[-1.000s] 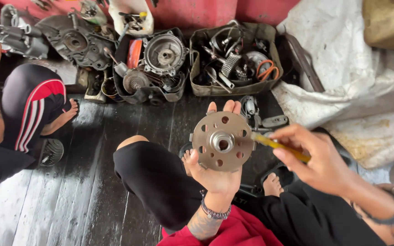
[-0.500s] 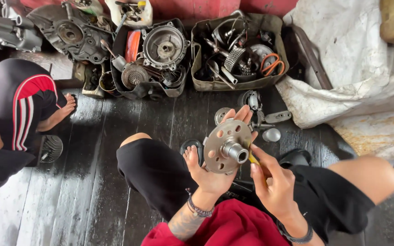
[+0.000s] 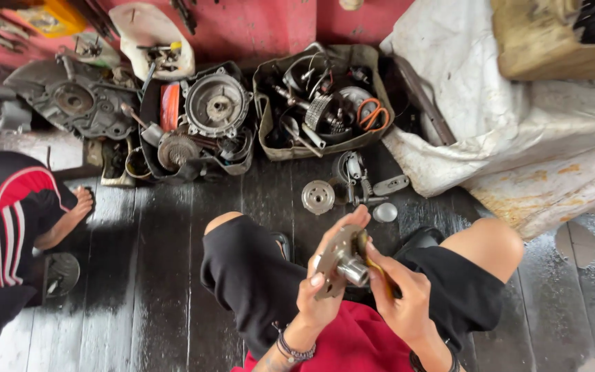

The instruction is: Cleaning and inspecting a motorcycle engine component using a brush and a small tool

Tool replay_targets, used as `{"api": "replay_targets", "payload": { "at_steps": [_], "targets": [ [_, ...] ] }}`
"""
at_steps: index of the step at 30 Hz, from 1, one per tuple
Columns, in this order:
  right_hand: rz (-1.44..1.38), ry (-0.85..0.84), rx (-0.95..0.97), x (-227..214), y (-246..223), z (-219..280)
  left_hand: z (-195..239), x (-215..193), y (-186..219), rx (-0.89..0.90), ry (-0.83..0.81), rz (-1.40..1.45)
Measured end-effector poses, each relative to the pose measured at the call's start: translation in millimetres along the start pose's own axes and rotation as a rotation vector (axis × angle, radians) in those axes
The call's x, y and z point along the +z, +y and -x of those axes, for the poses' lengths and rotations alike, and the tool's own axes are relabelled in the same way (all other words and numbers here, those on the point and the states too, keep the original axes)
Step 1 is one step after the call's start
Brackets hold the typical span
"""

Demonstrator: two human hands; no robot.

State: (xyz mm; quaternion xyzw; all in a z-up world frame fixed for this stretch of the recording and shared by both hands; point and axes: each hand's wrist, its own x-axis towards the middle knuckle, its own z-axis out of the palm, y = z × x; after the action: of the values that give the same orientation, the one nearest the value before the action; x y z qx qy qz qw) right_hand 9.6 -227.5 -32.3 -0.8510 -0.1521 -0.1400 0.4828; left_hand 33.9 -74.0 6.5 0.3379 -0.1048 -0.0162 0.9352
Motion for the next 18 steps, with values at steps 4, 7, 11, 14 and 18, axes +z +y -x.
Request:
{"api": "replay_targets", "payload": {
  "at_steps": [4,7,11,14,18],
  "targets": [
    [-0.03,0.083,0.029,-5,6,3,-11,10,0,-0.077,-0.035,-0.042],
    [0.02,0.091,0.045,-6,7,-1,-23,12,-1,-0.068,-0.002,-0.038],
    [-0.021,0.047,0.1,-7,19,-11,-39,6,-6,-0.08,0.006,-0.084],
    [-0.007,0.071,0.071,-9,28,-33,-56,3,-10,-0.073,-0.036,-0.122],
    [-0.035,0.071,0.084,-5,39,-57,-79,-2,-10,-0.083,-0.009,-0.074]
  ]
}}
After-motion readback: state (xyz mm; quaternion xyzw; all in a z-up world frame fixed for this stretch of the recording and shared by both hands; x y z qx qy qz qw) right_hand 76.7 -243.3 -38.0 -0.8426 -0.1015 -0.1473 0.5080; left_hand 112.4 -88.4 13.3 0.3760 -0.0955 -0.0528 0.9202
